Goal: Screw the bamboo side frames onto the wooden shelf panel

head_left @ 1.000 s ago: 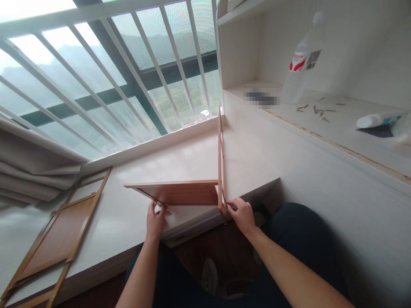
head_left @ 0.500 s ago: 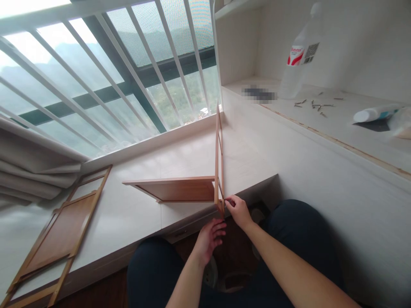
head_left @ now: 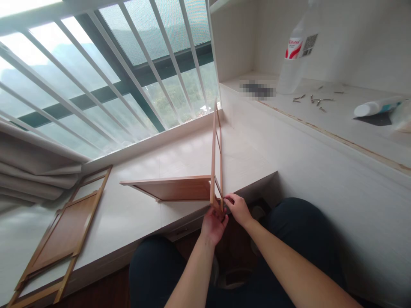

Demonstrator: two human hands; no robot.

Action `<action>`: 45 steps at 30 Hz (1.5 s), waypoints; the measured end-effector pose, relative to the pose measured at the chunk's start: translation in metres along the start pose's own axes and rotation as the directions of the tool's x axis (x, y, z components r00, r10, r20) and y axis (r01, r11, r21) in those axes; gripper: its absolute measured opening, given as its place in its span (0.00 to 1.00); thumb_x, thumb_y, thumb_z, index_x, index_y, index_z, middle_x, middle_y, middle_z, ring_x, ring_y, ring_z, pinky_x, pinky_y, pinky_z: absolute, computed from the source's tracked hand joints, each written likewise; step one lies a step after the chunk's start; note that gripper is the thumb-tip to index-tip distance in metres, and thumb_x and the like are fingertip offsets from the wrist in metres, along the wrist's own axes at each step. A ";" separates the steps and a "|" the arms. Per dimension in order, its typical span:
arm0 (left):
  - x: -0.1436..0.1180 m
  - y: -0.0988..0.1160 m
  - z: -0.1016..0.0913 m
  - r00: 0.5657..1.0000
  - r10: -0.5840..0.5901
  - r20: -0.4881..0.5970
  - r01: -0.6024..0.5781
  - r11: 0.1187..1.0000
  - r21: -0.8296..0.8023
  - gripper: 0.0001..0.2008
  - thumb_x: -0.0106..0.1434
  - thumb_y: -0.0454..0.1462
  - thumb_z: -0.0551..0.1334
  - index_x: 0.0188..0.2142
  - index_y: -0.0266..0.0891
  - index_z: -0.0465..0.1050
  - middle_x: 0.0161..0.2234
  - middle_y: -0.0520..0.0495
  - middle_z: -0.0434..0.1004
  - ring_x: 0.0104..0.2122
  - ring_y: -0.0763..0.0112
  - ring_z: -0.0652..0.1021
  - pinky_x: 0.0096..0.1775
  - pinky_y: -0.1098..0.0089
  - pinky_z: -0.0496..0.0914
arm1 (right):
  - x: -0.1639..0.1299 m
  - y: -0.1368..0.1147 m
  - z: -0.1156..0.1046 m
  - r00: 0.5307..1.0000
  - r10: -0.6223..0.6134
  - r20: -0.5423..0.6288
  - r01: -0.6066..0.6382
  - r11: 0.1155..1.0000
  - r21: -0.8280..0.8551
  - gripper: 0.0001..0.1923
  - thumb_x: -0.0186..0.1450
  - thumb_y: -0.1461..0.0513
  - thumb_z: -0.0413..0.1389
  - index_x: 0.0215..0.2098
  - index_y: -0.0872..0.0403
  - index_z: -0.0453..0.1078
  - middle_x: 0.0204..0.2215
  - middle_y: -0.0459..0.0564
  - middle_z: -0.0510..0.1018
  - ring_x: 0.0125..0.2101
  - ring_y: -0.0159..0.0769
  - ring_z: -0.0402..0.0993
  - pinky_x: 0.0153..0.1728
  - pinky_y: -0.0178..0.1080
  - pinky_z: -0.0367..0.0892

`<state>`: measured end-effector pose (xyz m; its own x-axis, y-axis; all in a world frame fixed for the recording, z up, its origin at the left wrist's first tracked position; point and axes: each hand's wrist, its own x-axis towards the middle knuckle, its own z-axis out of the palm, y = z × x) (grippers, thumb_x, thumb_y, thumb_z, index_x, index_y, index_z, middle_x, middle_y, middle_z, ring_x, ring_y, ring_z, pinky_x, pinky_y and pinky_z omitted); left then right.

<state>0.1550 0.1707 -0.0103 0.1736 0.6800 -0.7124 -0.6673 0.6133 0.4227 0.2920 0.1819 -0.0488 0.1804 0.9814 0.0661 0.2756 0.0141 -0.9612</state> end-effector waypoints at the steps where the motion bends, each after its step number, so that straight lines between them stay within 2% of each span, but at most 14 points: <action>1: 0.000 -0.001 0.001 1.000 0.001 -0.008 -0.001 1.000 -0.020 0.06 0.71 0.34 0.59 0.42 0.39 0.75 0.33 0.49 0.81 0.31 0.69 0.82 0.30 0.70 0.76 | -0.001 0.000 0.000 1.000 0.000 0.003 0.000 1.000 0.002 0.12 0.66 0.56 0.55 0.34 0.54 0.78 0.29 0.49 0.79 0.29 0.38 0.71 0.33 0.38 0.63; 7: 0.001 -0.013 0.001 0.999 0.016 -0.044 -0.018 0.998 -0.053 0.07 0.69 0.28 0.59 0.42 0.37 0.74 0.30 0.51 0.79 0.23 0.77 0.77 0.24 0.76 0.71 | -0.008 -0.005 -0.003 1.000 -0.001 0.022 0.001 1.000 -0.002 0.11 0.66 0.57 0.55 0.33 0.53 0.77 0.27 0.48 0.78 0.28 0.37 0.70 0.33 0.37 0.62; 12: -0.007 -0.021 -0.006 0.997 0.020 -0.070 -0.020 1.000 0.012 0.09 0.67 0.28 0.60 0.45 0.40 0.73 0.31 0.53 0.77 0.24 0.77 0.77 0.23 0.77 0.69 | -0.017 -0.008 -0.008 0.999 0.017 0.041 -0.017 1.000 -0.008 0.10 0.65 0.57 0.55 0.31 0.53 0.75 0.24 0.45 0.75 0.26 0.36 0.68 0.31 0.37 0.61; 15: -0.009 -0.023 -0.013 0.999 0.026 -0.041 -0.024 0.999 0.041 0.10 0.66 0.29 0.61 0.46 0.42 0.73 0.32 0.53 0.78 0.26 0.75 0.79 0.25 0.75 0.71 | -0.021 -0.008 -0.010 0.998 0.024 0.058 -0.024 1.000 -0.002 0.10 0.65 0.57 0.55 0.30 0.53 0.75 0.24 0.45 0.75 0.26 0.36 0.69 0.30 0.36 0.61; 18: -0.006 -0.026 -0.019 0.999 0.039 0.008 -0.039 0.999 -0.001 0.10 0.67 0.30 0.60 0.45 0.44 0.73 0.36 0.52 0.80 0.31 0.73 0.81 0.29 0.73 0.73 | -0.024 -0.008 -0.011 0.997 0.027 0.065 -0.027 1.000 0.003 0.11 0.65 0.56 0.55 0.32 0.52 0.75 0.25 0.46 0.76 0.27 0.37 0.70 0.31 0.37 0.63; 22: 0.004 -0.031 -0.022 0.995 0.070 0.077 -0.066 0.996 -0.054 0.10 0.68 0.33 0.63 0.47 0.47 0.72 0.40 0.52 0.81 0.32 0.73 0.80 0.27 0.75 0.70 | -0.025 -0.006 -0.012 0.998 0.026 0.064 -0.027 1.000 0.005 0.12 0.66 0.55 0.56 0.33 0.52 0.76 0.26 0.47 0.77 0.27 0.38 0.70 0.31 0.38 0.64; 27: 0.011 -0.036 -0.013 0.993 0.107 0.044 -0.102 0.990 -0.096 0.06 0.71 0.35 0.61 0.46 0.45 0.74 0.36 0.51 0.79 0.28 0.76 0.76 0.24 0.79 0.65 | -0.025 -0.003 -0.015 0.998 0.022 0.059 -0.022 1.000 0.002 0.11 0.65 0.55 0.56 0.33 0.53 0.77 0.24 0.46 0.75 0.26 0.37 0.68 0.31 0.38 0.63; 32: 0.011 -0.036 -0.002 0.987 0.160 0.022 -0.156 0.978 -0.138 0.10 0.72 0.31 0.56 0.47 0.44 0.74 0.35 0.51 0.77 0.26 0.78 0.74 0.24 0.80 0.66 | -0.024 -0.002 -0.016 0.998 0.020 0.056 -0.020 1.000 0.009 0.12 0.65 0.55 0.57 0.36 0.53 0.78 0.22 0.44 0.72 0.25 0.36 0.67 0.29 0.37 0.62; 38: 0.016 -0.036 0.001 0.983 0.184 -0.022 -0.186 0.975 -0.123 0.10 0.71 0.29 0.57 0.46 0.43 0.73 0.36 0.52 0.77 0.25 0.80 0.73 0.24 0.80 0.67 | -0.022 -0.005 -0.016 0.998 -0.006 0.062 0.005 1.000 0.019 0.11 0.65 0.56 0.56 0.35 0.53 0.78 0.26 0.46 0.77 0.27 0.36 0.69 0.32 0.38 0.65; 45: 0.021 -0.037 -0.001 0.975 0.222 -0.004 -0.222 0.973 -0.065 0.10 0.71 0.30 0.57 0.46 0.43 0.73 0.38 0.50 0.78 0.26 0.79 0.73 0.25 0.80 0.68 | -0.021 -0.002 -0.014 0.998 -0.018 0.068 0.017 1.000 0.015 0.11 0.65 0.57 0.56 0.36 0.53 0.78 0.29 0.48 0.80 0.29 0.38 0.72 0.34 0.39 0.66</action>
<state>0.1825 0.1620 -0.0419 0.0183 0.7977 -0.6028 -0.7349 0.4195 0.5329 0.3014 0.1583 -0.0448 0.1112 0.9917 0.0650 0.2648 0.0335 -0.9637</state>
